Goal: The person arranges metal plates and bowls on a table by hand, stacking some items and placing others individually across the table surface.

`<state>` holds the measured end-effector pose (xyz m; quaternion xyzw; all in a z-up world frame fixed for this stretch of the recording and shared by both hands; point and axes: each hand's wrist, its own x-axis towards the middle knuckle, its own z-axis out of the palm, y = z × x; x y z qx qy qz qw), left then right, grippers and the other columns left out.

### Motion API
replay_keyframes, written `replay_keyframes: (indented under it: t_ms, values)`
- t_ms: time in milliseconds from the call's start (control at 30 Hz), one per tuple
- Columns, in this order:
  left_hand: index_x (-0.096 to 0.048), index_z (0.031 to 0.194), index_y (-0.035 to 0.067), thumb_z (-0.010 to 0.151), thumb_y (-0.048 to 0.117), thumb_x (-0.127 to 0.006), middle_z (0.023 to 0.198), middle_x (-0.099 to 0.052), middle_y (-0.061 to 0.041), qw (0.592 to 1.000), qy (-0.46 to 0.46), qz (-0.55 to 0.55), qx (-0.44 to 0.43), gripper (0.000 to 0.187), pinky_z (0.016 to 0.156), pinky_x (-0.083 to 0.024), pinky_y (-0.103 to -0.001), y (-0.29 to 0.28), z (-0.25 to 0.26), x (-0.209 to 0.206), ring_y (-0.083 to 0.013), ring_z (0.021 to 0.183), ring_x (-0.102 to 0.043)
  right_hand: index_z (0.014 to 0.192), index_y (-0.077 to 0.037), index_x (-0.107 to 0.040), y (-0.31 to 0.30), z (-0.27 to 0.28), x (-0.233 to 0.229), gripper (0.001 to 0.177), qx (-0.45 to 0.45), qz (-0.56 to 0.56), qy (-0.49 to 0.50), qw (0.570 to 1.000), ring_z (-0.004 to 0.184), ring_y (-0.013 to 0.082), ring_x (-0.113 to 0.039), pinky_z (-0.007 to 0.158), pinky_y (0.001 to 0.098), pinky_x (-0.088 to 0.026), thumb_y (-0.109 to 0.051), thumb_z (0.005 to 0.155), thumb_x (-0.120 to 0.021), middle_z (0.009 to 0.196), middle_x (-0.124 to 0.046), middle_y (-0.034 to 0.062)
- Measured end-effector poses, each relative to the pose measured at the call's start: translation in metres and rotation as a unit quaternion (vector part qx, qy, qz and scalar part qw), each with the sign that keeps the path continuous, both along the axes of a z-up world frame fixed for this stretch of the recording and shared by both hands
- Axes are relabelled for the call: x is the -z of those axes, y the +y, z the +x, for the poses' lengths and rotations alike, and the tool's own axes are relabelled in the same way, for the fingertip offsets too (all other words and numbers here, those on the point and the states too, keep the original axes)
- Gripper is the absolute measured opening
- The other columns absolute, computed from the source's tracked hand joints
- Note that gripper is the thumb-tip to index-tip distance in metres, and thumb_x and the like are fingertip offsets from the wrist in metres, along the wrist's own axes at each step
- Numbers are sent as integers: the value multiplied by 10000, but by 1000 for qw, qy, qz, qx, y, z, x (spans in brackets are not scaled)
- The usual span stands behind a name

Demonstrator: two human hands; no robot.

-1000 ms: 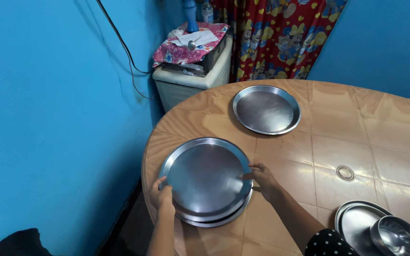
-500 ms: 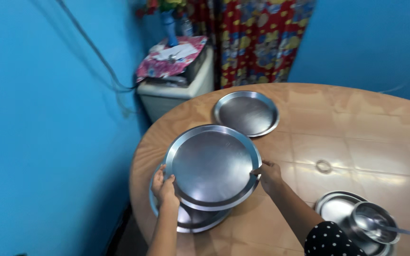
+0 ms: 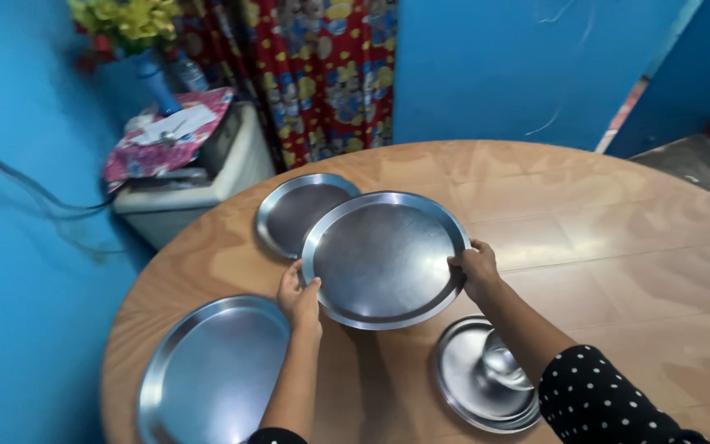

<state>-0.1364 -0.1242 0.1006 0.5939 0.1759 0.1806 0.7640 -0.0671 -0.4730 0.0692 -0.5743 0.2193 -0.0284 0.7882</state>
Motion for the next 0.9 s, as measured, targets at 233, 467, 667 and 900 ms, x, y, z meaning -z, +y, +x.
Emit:
replay_keyframes:
  t_ms: [233, 467, 667, 900]
  values:
    - [-476, 1462, -27, 840, -178, -561, 1432, -622, -144, 998, -8, 9, 59, 645, 1053, -478, -336, -147, 75, 20, -220, 1274, -621, 1398, 37, -423, -146, 32, -6, 680, 61, 10, -6, 998, 763, 235, -676, 643, 325, -582, 177, 762, -618, 1003, -630, 189]
    - [-460, 1481, -6, 858, -173, -538, 1467, -588, -148, 998, 7, -1, 63, 651, 1081, -465, -335, -276, 151, 26, -230, 1314, -600, 1314, 86, -553, -272, 61, -28, 565, -5, -34, 27, 999, 913, 262, -649, 731, 360, -570, 116, 753, -610, 1100, -635, 178]
    - [-488, 1473, 19, 863, -161, -552, 1480, -577, -108, 995, 18, 44, 87, 639, 1092, -447, -325, -322, 208, 36, -203, 1339, -576, 1338, 61, -606, -335, 116, 5, 596, -45, -65, 40, 996, 1048, 247, -655, 870, 345, -550, 161, 751, -579, 1257, -656, 169]
    - [-458, 1522, 95, 859, -81, -564, 1437, -627, -101, 962, 100, 203, 155, 694, 1115, -440, -336, -325, 270, 84, -216, 1340, -580, 1357, 67, -589, -354, 185, 56, 611, -72, -67, 21, 995, 1134, 263, -660, 949, 313, -574, 185, 758, -622, 1350, -629, 170]
